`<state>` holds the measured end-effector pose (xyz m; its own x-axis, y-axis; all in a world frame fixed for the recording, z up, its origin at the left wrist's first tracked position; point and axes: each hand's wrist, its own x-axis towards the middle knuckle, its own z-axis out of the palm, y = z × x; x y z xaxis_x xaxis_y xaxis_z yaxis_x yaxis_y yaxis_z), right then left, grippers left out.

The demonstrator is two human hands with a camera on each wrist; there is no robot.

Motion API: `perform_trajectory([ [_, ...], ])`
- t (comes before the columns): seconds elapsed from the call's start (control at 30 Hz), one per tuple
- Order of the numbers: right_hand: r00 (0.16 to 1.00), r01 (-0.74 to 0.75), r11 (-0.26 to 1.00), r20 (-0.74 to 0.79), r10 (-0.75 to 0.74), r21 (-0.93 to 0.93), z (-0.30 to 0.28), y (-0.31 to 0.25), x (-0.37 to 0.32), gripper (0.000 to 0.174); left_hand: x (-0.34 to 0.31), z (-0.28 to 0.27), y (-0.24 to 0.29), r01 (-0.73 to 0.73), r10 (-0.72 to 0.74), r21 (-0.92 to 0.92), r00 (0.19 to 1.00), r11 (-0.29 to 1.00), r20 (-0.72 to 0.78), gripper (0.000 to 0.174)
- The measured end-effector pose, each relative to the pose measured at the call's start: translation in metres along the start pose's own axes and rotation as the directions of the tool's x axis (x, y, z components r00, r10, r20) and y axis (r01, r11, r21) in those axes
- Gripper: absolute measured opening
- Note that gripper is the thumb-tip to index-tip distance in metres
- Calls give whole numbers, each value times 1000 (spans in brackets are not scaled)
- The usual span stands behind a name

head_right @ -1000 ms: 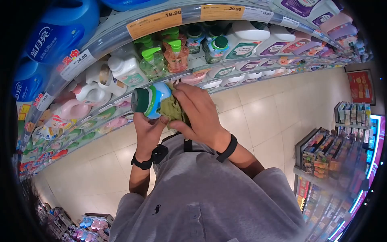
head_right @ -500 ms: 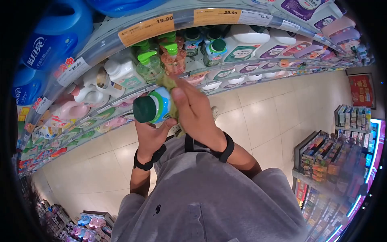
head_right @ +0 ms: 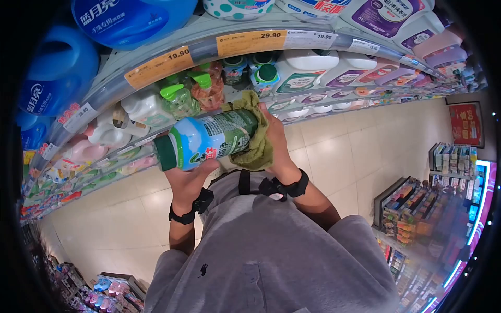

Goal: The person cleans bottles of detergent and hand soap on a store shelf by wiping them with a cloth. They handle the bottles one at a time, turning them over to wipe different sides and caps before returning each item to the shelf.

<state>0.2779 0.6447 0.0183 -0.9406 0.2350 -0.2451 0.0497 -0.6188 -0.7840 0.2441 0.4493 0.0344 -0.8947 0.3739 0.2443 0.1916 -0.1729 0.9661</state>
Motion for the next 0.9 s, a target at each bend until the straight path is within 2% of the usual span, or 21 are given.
perform_trajectory([
  [0.03, 999, -49, 996, 1, 49, 80, 1, -5, 2, 44, 4, 3, 3, 1, -1, 49, 1000, 999, 8, 82],
  [0.07, 997, -54, 981, 60, 44, 186, 6, -10, 0, 45, 8, 4, 1, -67, 68, 72, 998, 995, -15, 83],
  [0.13, 995, -69, 970, 80, 51, 235, 6, -14, 2, 47, 15, 5, -5, -195, 204, 127, 977, 973, -59, 86],
  [0.2, 993, -46, 963, 115, 16, 265, 6, -18, 2, 48, 17, 12, 10, -146, 137, -93, 986, 985, -100, 87],
  [0.27, 993, 20, 978, 113, -44, 206, 11, -23, -1, 51, 15, 8, 12, -107, 98, -152, 993, 983, -64, 86],
  [0.3, 991, 54, 983, 115, -75, 178, 15, -25, -2, 52, 15, -3, 4, -102, 100, -98, 995, 990, -17, 83],
  [0.33, 986, 155, 987, 46, -157, 45, 24, -29, -6, 56, 15, -10, 1, -101, 102, -43, 994, 994, 29, 81],
  [0.37, 969, 243, 965, -12, -246, -95, 36, -32, -11, 60, 14, -10, 3, -58, 58, -138, 998, 989, -2, 79],
  [0.4, 940, 315, 919, -57, -337, -237, 44, -31, -14, 64, 14, -7, 9, -17, 10, -233, 1000, 972, -29, 76],
  [0.43, 879, 441, 821, -9, -476, -363, 47, -25, -14, 67, 13, -6, 12, 23, -41, -327, 998, 945, -49, 73],
  [0.5, 711, 627, 533, 139, -689, -567, 50, -10, -16, 74, 9, -17, 7, 90, -115, -373, 992, 923, -47, 70],
  [0.57, 672, 680, 419, 283, -684, -602, 45, -1, -19, 78, 3, -27, 8, 184, -229, -455, 972, 871, -45, 66],
  [0.6, 681, 686, 430, 309, -664, -587, 45, 2, -20, 78, 1, -31, 10, 243, -304, -516, 952, 822, -36, 65],
  [0.63, 710, 663, 489, 269, -651, -568, 49, 6, -22, 75, 0, -33, 12, 298, -376, -574, 926, 763, -19, 64],
  [0.67, 737, 638, 545, 228, -636, -544, 53, 9, -23, 73, 0, -34, 17, 339, -432, -597, 902, 727, -13, 73],
  [0.77, 906, 378, 864, -59, -419, -332, 49, 22, -21, 66, -3, -41, 16, 315, -293, -582, 946, 750, 135, 90],
  [0.8, 947, 277, 941, -109, -301, -194, 47, 20, -21, 56, 2, -45, 16, 295, -234, -472, 955, 831, 184, 105],
  [0.87, 990, 140, 986, -42, -137, 90, 43, 17, -19, 49, 0, -47, 11, 231, -175, -274, 961, 934, 214, 108],
  [0.9, 998, 58, 973, 11, -62, 224, 42, 15, -16, 46, 3, -44, 5, 62, -35, -125, 978, 990, 205, 102],
])
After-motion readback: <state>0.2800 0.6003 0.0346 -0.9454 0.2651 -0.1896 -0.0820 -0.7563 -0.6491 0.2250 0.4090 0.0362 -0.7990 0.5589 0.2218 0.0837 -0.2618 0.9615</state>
